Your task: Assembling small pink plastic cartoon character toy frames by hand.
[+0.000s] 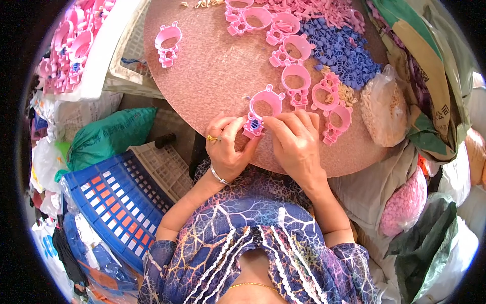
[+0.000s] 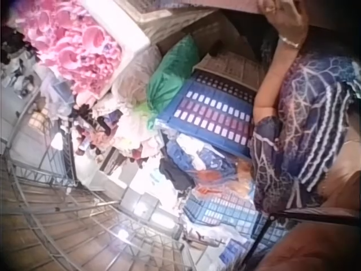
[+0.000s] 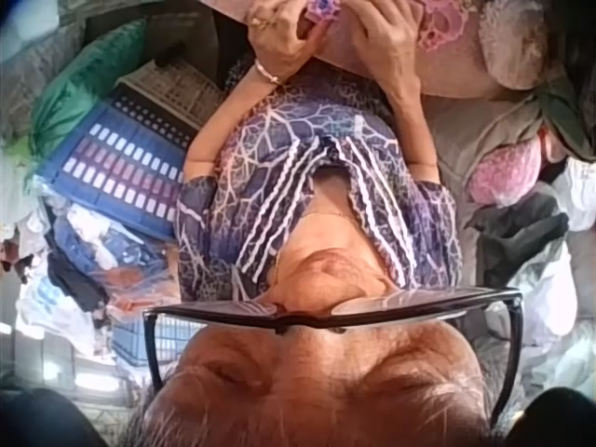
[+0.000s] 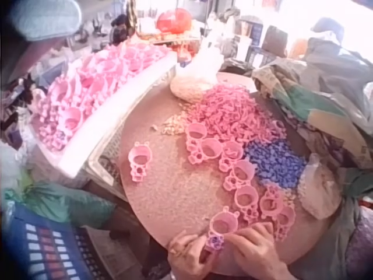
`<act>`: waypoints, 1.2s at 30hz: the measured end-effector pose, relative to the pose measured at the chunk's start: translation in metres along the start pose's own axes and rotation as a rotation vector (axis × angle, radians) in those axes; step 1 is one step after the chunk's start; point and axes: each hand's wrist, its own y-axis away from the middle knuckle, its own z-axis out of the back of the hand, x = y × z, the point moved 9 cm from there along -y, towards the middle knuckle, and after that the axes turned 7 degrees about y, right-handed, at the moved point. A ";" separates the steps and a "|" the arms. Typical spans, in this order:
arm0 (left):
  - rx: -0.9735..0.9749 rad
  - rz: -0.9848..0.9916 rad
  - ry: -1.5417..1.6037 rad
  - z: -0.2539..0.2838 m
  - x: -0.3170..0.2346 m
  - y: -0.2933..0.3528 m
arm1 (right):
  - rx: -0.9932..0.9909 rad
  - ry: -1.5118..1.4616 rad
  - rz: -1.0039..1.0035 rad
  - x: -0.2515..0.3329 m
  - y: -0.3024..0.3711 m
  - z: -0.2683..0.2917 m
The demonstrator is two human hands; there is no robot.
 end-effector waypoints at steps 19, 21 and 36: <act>-0.033 -0.009 0.079 0.004 0.002 0.004 | 0.148 -0.128 -0.225 -0.011 -0.008 -0.020; -0.037 -0.026 0.123 0.006 0.002 0.005 | 0.182 -0.186 -0.278 -0.015 -0.009 -0.019; -0.096 -0.108 0.176 0.015 0.003 0.009 | -0.009 -0.144 -0.025 0.003 -0.010 -0.001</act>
